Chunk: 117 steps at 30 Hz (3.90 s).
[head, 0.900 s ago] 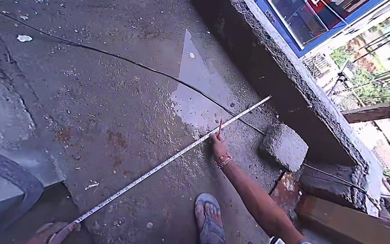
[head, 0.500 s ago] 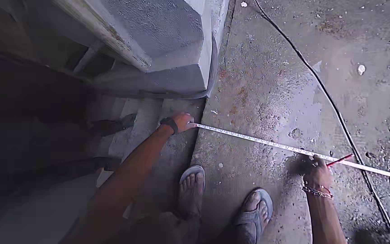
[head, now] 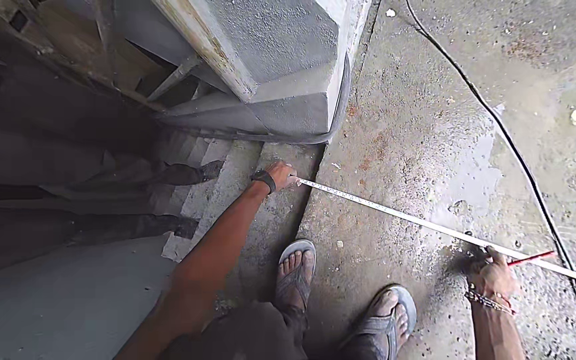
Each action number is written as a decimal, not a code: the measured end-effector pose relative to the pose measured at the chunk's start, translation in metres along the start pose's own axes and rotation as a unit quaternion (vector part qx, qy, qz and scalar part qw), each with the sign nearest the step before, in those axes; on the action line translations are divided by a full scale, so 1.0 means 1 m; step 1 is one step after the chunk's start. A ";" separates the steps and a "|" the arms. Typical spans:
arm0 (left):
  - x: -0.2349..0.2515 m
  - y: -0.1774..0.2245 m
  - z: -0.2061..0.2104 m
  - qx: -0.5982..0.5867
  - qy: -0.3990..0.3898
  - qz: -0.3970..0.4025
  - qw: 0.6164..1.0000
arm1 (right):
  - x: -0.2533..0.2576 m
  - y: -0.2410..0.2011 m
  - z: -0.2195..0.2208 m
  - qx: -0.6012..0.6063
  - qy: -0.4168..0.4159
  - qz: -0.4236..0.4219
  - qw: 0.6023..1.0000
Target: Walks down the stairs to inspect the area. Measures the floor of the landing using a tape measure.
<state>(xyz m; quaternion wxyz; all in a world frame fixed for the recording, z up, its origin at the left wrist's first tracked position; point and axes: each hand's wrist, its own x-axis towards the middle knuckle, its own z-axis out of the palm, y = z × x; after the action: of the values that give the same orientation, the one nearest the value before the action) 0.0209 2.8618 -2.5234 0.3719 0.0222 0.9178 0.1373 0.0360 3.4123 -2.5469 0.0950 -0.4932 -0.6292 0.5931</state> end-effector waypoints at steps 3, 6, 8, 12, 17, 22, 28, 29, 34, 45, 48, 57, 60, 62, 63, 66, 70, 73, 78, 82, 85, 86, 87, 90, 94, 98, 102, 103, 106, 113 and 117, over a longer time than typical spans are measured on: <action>0.000 0.005 0.001 -0.003 0.000 -0.006 1.000 | 0.001 0.000 -0.001 -0.007 -0.002 0.000 1.000; -0.002 0.006 0.002 0.003 0.003 -0.007 1.000 | 0.000 0.001 -0.001 -0.003 -0.012 -0.002 1.000; -0.002 0.007 0.003 0.001 0.005 -0.010 1.000 | 0.000 0.001 -0.001 0.001 -0.018 -0.007 1.000; -0.003 0.011 0.003 0.004 0.004 -0.028 1.000 | -0.010 -0.006 -0.002 -0.027 -0.016 -0.014 0.999; -0.005 0.011 0.011 0.011 0.039 -0.027 0.999 | -0.006 -0.003 -0.003 -0.020 -0.008 -0.012 1.000; -0.008 0.014 0.010 0.012 0.035 -0.031 0.999 | -0.004 -0.003 -0.003 -0.014 -0.014 -0.009 1.000; -0.010 0.014 0.013 0.007 0.037 -0.035 0.999 | -0.006 -0.004 -0.003 -0.026 -0.013 -0.008 1.000; -0.010 0.014 0.014 0.004 0.040 -0.034 0.999 | -0.006 -0.004 -0.004 -0.027 -0.011 -0.009 1.000; -0.018 0.021 0.010 -0.002 0.033 -0.041 0.999 | -0.006 -0.003 -0.004 -0.016 -0.016 -0.009 1.000; -0.033 0.012 0.014 -0.015 0.033 -0.056 0.998 | -0.006 0.003 0.004 -0.082 -0.003 -0.024 0.996; -0.030 0.032 0.011 -0.015 0.056 -0.018 0.998 | 0.003 -0.006 -0.006 -0.116 0.024 -0.023 0.993; -0.041 0.020 0.009 -0.003 0.067 0.015 0.998 | 0.017 -0.008 -0.011 -0.116 -0.011 -0.048 0.992; -0.040 0.020 0.005 0.001 0.053 0.014 0.998 | 0.020 -0.013 -0.013 -0.139 -0.020 -0.035 0.989; -0.039 0.016 0.005 0.003 0.057 0.014 0.998 | 0.021 -0.012 -0.011 -0.146 -0.028 -0.039 0.988; -0.040 0.019 0.003 -0.002 0.046 0.010 0.999 | 0.022 -0.012 -0.011 -0.146 -0.029 -0.039 0.988; -0.039 0.030 -0.001 -0.010 0.024 -0.003 1.000 | 0.025 -0.008 -0.009 -0.114 -0.022 -0.045 0.992; -0.034 0.034 -0.001 -0.012 0.019 -0.024 0.999 | 0.023 -0.005 -0.007 -0.075 0.000 -0.049 0.996; -0.012 0.031 0.012 -0.008 0.061 -0.014 0.998 | 0.029 -0.005 -0.015 -0.097 0.023 -0.042 0.994; -0.021 0.028 0.007 -0.020 0.028 -0.062 0.997 | 0.003 -0.006 -0.003 -0.073 -0.003 -0.026 0.997; -0.013 0.018 0.009 -0.015 0.007 -0.038 0.999 | 0.001 -0.003 -0.003 -0.080 -0.015 -0.042 0.996; -0.012 0.022 0.006 -0.011 -0.007 -0.026 1.000 | -0.005 -0.005 -0.004 -0.089 -0.004 -0.045 0.995; -0.013 0.021 0.006 -0.010 -0.012 -0.025 1.000 | -0.007 -0.005 -0.003 -0.082 -0.007 -0.041 0.996; -0.013 0.020 0.006 -0.009 -0.015 -0.025 1.000 | -0.008 -0.004 -0.002 -0.074 -0.009 -0.039 0.996; -0.013 0.019 0.007 -0.017 -0.012 -0.023 1.000 | -0.008 -0.004 0.000 -0.061 -0.011 -0.035 0.997; -0.012 0.017 0.007 -0.030 -0.007 -0.015 0.999 | -0.007 -0.002 0.000 -0.059 -0.006 -0.030 0.998; -0.008 0.010 0.013 -0.040 0.006 -0.006 0.999 | -0.003 0.001 -0.001 -0.053 -0.007 -0.037 0.998; -0.007 0.007 0.016 -0.065 0.016 -0.008 0.998 | -0.003 -0.001 -0.001 -0.067 -0.003 -0.047 0.997; -0.006 0.005 0.017 -0.066 0.016 -0.008 0.998 | -0.003 -0.001 -0.002 -0.068 -0.004 -0.047 0.997; -0.005 0.005 0.016 -0.062 0.014 -0.008 0.998 | -0.005 -0.001 -0.001 -0.070 -0.004 -0.046 0.996; -0.007 0.010 0.014 -0.057 0.004 -0.019 0.998 | -0.004 -0.001 -0.002 -0.074 -0.007 -0.042 0.996; -0.006 0.011 0.015 -0.065 0.008 -0.029 0.997 | -0.005 -0.003 -0.002 -0.093 -0.003 -0.045 0.995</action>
<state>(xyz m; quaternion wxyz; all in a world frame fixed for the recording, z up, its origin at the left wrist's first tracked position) 0.0352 2.8746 -2.5266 0.3687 -0.0303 0.9102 0.1863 0.0383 3.4104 -2.5419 0.0739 -0.4697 -0.7031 0.5288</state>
